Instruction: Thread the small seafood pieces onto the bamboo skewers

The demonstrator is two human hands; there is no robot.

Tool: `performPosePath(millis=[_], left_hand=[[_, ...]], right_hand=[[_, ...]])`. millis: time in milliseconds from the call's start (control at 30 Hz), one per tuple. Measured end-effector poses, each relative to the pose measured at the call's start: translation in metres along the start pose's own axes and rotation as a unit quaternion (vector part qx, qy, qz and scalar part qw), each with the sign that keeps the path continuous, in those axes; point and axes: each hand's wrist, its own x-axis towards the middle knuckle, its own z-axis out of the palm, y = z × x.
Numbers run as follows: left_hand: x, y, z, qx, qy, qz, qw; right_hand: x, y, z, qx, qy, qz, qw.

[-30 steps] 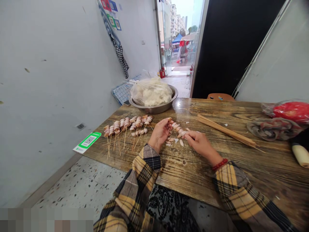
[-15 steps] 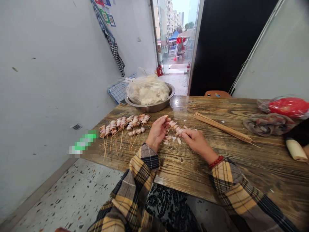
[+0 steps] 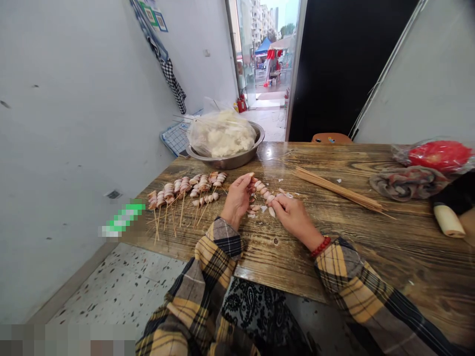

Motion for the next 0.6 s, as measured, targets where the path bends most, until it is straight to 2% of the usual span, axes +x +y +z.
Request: performPosePath(millis=[167, 400, 600], left_hand=[[-0.003, 0.001, 0.000, -0.003, 0.025, -0.014, 1.000], [-0.006, 0.000, 0.006, 0.011, 0.032, -0.014, 0.999], [-0.009, -0.010, 0.009, -0.004, -0.017, -0.034, 0.999]], right_hand=[[-0.002, 0.001, 0.003, -0.007, 0.006, 0.000, 1.000], [-0.004, -0.001, 0.002, -0.009, 0.011, 0.002, 1.000], [-0.002, 0.001, 0.003, 0.006, 0.014, -0.003, 1.000]])
